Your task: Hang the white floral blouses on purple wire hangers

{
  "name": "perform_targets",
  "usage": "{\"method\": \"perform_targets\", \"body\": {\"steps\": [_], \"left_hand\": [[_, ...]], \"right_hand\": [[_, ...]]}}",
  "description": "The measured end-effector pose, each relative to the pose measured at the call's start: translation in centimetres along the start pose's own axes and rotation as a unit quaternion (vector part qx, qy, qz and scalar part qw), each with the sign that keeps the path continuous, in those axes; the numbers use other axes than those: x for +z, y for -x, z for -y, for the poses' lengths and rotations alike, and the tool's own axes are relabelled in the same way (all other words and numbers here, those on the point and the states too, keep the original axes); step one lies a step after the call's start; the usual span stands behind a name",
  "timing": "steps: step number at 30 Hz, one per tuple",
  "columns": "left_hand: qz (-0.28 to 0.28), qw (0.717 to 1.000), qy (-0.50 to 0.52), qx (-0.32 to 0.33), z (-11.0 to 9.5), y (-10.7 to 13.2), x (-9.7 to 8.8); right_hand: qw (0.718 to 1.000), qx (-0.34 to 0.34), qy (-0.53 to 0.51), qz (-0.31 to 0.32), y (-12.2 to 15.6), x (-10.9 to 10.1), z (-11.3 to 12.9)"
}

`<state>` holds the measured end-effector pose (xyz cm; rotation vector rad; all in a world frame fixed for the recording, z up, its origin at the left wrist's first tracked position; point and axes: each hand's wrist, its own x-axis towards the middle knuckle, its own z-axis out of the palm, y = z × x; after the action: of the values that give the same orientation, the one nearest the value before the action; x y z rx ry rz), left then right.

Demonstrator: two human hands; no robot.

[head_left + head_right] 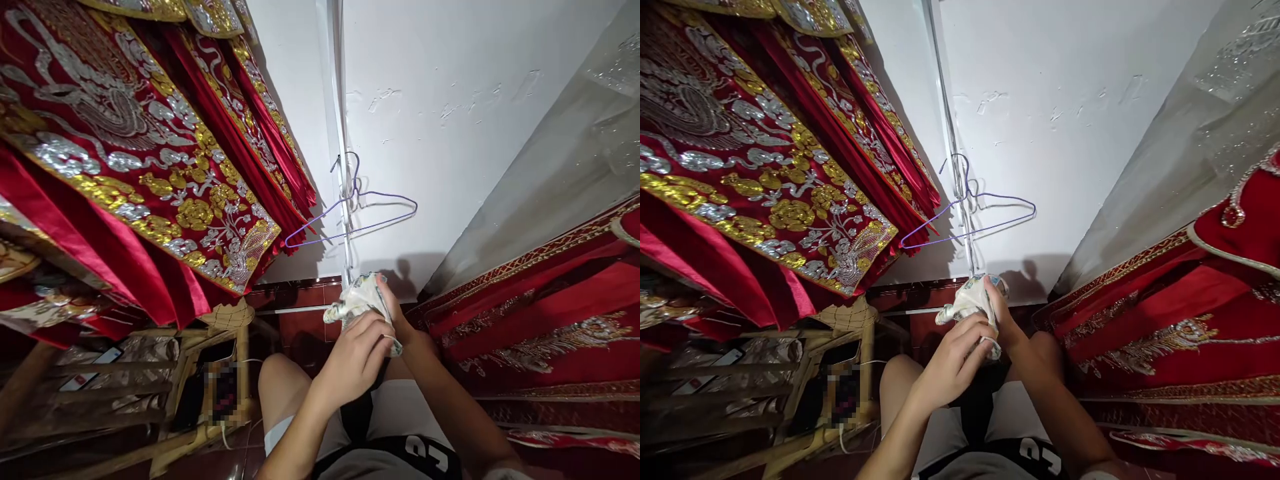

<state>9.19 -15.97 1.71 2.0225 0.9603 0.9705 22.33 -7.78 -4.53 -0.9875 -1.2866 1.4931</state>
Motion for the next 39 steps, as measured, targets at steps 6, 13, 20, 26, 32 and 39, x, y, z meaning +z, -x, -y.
{"method": "perform_targets", "body": {"steps": [6, 13, 20, 26, 32, 39], "left_hand": [[-0.24, 0.97, 0.005, 0.036, 0.9, 1.2, -3.7], [-0.006, 0.998, 0.039, -0.05, 5.4, 0.7, -8.8], [0.126, 0.956, -0.179, -0.197, 7.1, 3.4, -12.5], [0.062, 0.905, -0.284, -0.311, 8.1, 6.2, -15.5], [0.029, 0.983, -0.053, -0.174, 5.8, 5.5, -14.9], [0.024, 0.906, 0.339, -0.252, 9.7, 4.5, -7.4]], "right_hand": [[0.998, 0.042, 0.031, 0.045, -0.7, 1.6, 3.3], [0.92, 0.192, 0.023, 0.34, -1.6, 4.0, 8.8], [0.905, -0.158, 0.339, 0.203, -2.8, 1.5, 10.7], [0.921, -0.145, 0.361, -0.021, -9.2, -1.9, 10.1], [0.942, -0.125, 0.311, -0.003, -13.0, -4.9, 6.3], [0.943, -0.14, 0.301, 0.017, -8.6, -6.1, 5.6]]}}
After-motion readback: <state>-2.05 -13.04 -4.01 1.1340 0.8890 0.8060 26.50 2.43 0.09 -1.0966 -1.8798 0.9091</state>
